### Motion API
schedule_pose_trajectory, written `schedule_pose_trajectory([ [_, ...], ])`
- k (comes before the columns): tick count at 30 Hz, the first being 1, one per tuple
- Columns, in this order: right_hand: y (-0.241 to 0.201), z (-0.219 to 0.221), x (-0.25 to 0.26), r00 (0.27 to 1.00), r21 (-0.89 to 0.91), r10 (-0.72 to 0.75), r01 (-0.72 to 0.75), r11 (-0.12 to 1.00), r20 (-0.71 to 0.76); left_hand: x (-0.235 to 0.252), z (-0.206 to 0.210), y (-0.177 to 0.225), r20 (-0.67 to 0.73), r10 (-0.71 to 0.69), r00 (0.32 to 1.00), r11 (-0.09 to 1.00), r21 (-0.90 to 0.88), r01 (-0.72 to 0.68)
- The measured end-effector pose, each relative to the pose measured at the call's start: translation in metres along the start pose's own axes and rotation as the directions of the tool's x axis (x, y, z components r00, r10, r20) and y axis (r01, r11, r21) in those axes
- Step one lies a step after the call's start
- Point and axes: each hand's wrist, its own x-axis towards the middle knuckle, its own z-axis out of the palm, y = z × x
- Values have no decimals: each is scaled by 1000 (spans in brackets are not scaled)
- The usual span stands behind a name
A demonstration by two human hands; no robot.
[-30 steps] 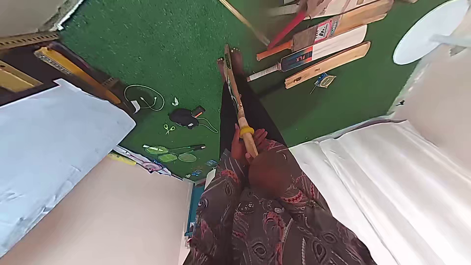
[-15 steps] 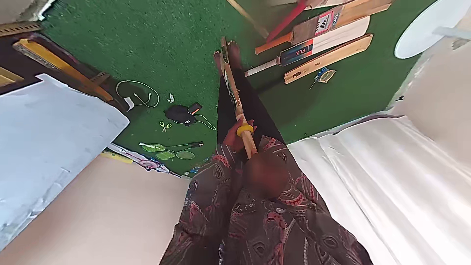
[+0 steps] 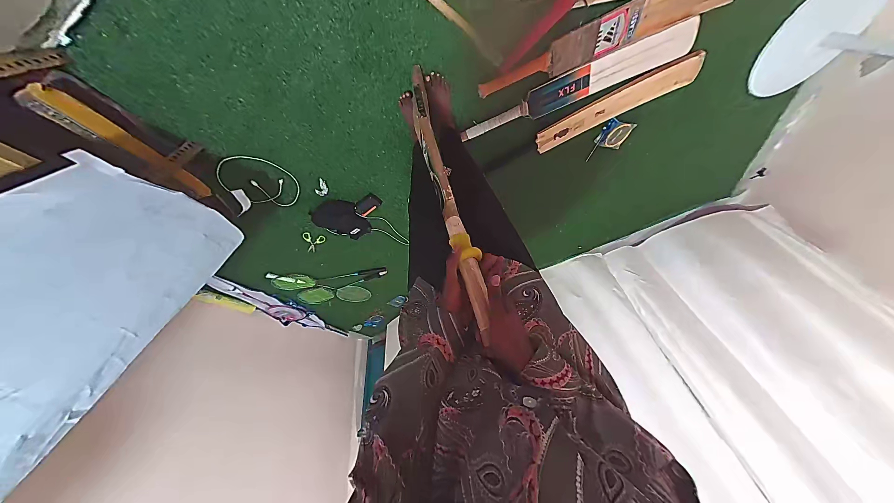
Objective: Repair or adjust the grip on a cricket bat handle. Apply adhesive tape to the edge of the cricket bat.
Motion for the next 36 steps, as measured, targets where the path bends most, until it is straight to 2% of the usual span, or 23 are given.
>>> schedule_pose_trajectory([
  [2,-10,-1,-10,999,12,-34,34,999,-3,-5,-3,-14,0,46,999,996,-70,-46],
  [4,-1,0,-4,994,76,-111,112,991,-13,-15,0,-16,59,7,998,999,-31,-5],
  [5,-4,1,-6,998,63,-68,69,996,-15,-17,-3,-14,84,0,996,1000,12,-1],
  [7,-8,0,-6,996,-12,72,-71,997,44,-17,-12,-3,8,72,997,993,95,-72],
  [8,9,-1,5,987,-52,105,-99,994,118,-12,-17,6,-44,121,992,981,155,-113],
  [9,46,-3,32,980,-55,16,-5,998,198,-4,-26,15,-50,194,980,955,238,-177],
  [10,78,-4,57,966,-49,-80,95,994,245,6,-37,24,-19,285,958,902,343,-262],
  [11,95,-6,71,958,-106,-140,170,980,249,15,-46,32,33,393,919,805,470,-361],
  [12,96,-8,72,959,-234,-183,233,944,218,21,-49,38,79,480,874,679,597,-427],
  [14,86,-7,63,940,-492,-330,328,807,86,23,-49,46,152,533,832,463,771,-437],
  [15,84,-6,62,892,-587,-451,374,718,16,20,-48,47,171,531,830,391,819,-419],
  [17,80,-10,73,739,-661,-671,473,582,-62,12,-41,46,166,526,834,308,877,-369],
  [19,72,-22,97,634,-551,-771,623,555,-61,8,-36,41,138,504,852,306,894,-326],
  [21,63,-34,133,609,-417,-793,721,554,-1,10,-31,38,112,434,894,346,895,-280],
  [25,66,-38,170,695,-282,-716,701,654,66,17,-30,31,58,402,914,319,927,-199],
  [29,68,-37,169,720,-353,-683,674,649,121,15,-29,23,-40,440,897,323,939,-116],
  [33,64,-41,179,707,-373,-689,688,622,155,17,-31,27,-65,439,896,384,915,-122],
  [36,63,-45,183,716,-354,-687,678,644,121,30,-35,22,-32,498,866,424,881,-212],
])
